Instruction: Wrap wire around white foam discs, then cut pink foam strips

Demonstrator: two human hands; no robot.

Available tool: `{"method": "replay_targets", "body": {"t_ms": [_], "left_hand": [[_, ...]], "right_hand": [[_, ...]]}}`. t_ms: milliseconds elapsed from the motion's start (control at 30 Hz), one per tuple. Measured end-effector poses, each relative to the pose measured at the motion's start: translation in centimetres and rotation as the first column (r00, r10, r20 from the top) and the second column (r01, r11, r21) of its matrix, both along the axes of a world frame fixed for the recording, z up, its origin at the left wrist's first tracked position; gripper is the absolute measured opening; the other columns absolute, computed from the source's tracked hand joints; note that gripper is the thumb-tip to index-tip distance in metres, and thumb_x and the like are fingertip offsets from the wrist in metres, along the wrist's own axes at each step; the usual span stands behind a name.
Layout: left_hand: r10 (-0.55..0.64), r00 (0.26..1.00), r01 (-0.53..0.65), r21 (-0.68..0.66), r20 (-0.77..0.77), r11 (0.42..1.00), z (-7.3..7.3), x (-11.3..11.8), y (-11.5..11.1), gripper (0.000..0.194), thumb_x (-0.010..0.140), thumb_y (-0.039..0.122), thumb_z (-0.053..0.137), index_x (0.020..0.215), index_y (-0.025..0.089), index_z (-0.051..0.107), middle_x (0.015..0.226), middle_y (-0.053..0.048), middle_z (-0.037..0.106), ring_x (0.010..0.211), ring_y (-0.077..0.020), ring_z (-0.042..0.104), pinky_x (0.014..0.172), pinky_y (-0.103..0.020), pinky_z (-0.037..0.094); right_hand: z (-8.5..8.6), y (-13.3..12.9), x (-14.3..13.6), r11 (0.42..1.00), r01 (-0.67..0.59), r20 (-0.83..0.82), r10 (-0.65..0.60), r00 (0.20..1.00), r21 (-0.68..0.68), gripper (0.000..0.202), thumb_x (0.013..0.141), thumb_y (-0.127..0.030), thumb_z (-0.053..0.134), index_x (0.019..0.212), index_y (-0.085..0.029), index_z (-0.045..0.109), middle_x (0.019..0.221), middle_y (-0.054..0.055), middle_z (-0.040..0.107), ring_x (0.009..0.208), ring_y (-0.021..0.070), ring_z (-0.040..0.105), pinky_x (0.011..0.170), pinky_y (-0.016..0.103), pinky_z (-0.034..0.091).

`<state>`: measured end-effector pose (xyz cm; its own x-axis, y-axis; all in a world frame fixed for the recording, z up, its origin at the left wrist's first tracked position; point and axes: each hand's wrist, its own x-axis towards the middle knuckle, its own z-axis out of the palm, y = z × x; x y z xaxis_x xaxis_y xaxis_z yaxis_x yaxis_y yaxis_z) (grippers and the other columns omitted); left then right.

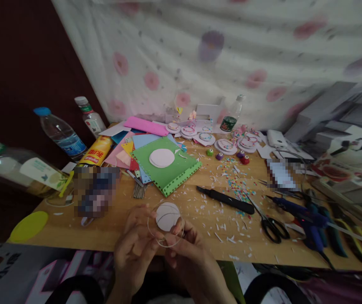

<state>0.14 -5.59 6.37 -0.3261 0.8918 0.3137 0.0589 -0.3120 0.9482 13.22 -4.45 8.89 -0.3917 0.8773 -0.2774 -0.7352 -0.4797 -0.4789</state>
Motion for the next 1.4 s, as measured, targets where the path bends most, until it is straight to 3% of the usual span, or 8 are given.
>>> {"method": "replay_targets", "body": {"t_ms": [167, 300, 467, 633, 867, 1100, 1200, 1400], "left_hand": [[-0.027, 0.993, 0.028, -0.008, 0.117, 1.0, 0.1, 0.7, 0.0, 0.015, 0.079, 0.033, 0.079, 0.067, 0.026, 0.073, 0.081, -0.004, 0.072, 0.087, -0.0252, 0.069, 0.074, -0.034, 0.059], [0.068, 0.992, -0.065, -0.037, 0.106, 0.997, 0.2, 1.0, -0.3, 0.017, 0.077, 0.035, 0.08, 0.066, 0.024, 0.072, 0.099, -0.005, 0.071, 0.092, -0.022, 0.067, 0.083, -0.03, 0.058], [0.017, 0.985, 0.002, -0.114, 0.17, 0.993, 0.8, 1.6, -0.5, 0.022, 0.08, 0.04, 0.077, 0.066, 0.023, 0.073, 0.107, -0.007, 0.065, 0.103, -0.0249, 0.063, 0.081, -0.029, 0.058], [0.05, 0.963, -0.021, -0.112, 0.264, 0.994, 1.3, 2.0, -0.6, 0.02, 0.076, 0.039, 0.081, 0.066, 0.023, 0.073, 0.11, -0.007, 0.06, 0.117, -0.0268, 0.055, 0.084, -0.025, 0.056], [0.063, 0.938, -0.002, -0.177, 0.341, 0.984, 2.1, 2.6, -0.3, 0.029, 0.069, 0.047, 0.085, 0.059, 0.022, 0.073, 0.1, -0.006, 0.061, 0.103, -0.0239, 0.06, 0.082, -0.026, 0.054], [0.047, 0.923, 0.029, -0.193, 0.381, 0.981, 1.9, 2.7, -0.5, 0.027, 0.071, 0.045, 0.083, 0.062, 0.022, 0.073, 0.099, -0.005, 0.06, 0.11, -0.0241, 0.058, 0.09, -0.026, 0.052], [0.058, 0.924, 0.008, -0.17, 0.378, 0.985, 1.6, 2.8, -0.6, 0.023, 0.073, 0.042, 0.083, 0.063, 0.023, 0.074, 0.096, -0.004, 0.062, 0.111, -0.0232, 0.058, 0.093, -0.025, 0.05], [0.099, 0.908, -0.045, -0.14, 0.406, 0.989, 1.8, 3.4, -0.7, 0.019, 0.072, 0.041, 0.084, 0.068, 0.024, 0.077, 0.097, -0.003, 0.064, 0.11, -0.0213, 0.062, 0.096, -0.023, 0.05]], "right_hand": [[-0.5, -0.3, -0.3, 0.987, 0.118, 0.087, -0.127, 0.988, 0.108, 0.028, 0.068, -0.024, 0.093, 0.071, -0.021, 0.065, 0.061, -0.006, 0.06, 0.05, 0.0063, 0.048, 0.048, 0.017, 0.04], [-0.8, -0.6, -0.6, 0.967, 0.182, 0.118, -0.205, 0.972, 0.179, 0.027, 0.069, -0.026, 0.092, 0.072, -0.023, 0.065, 0.072, -0.003, 0.068, 0.061, 0.0111, 0.055, 0.056, 0.022, 0.046], [-0.3, -0.8, -0.5, 0.939, 0.206, 0.144, -0.252, 0.957, 0.274, 0.024, 0.074, -0.021, 0.09, 0.074, -0.023, 0.066, 0.072, -0.004, 0.071, 0.065, 0.0105, 0.06, 0.064, 0.021, 0.049], [-0.1, -1.0, -0.4, 0.89, 0.263, 0.246, -0.368, 0.897, 0.374, 0.022, 0.075, -0.022, 0.089, 0.075, -0.023, 0.067, 0.07, -0.004, 0.07, 0.064, 0.0094, 0.059, 0.061, 0.019, 0.048], [0.0, -1.6, -0.1, 0.847, 0.27, 0.396, -0.466, 0.791, 0.458, 0.02, 0.081, -0.028, 0.083, 0.076, -0.023, 0.065, 0.072, -0.004, 0.068, 0.068, 0.0112, 0.062, 0.067, 0.021, 0.051], [0.1, -1.4, 0.6, 0.654, 0.175, 0.439, -0.658, 0.612, 0.736, 0.016, 0.087, -0.012, 0.072, 0.08, -0.024, 0.064, 0.074, -0.004, 0.07, 0.066, 0.0117, 0.066, 0.064, 0.021, 0.053], [0.2, -1.4, 0.9, 0.524, 0.086, 0.404, -0.741, 0.537, 0.847, 0.02, 0.085, -0.005, 0.068, 0.083, -0.024, 0.064, 0.074, -0.003, 0.07, 0.065, 0.0126, 0.067, 0.061, 0.022, 0.053], [0.2, -1.4, 1.5, 0.332, -0.096, 0.34, -0.836, 0.432, 0.938, 0.03, 0.08, 0.003, 0.064, 0.093, -0.024, 0.063, 0.081, -0.001, 0.076, 0.069, 0.0155, 0.073, 0.061, 0.024, 0.058]]}}
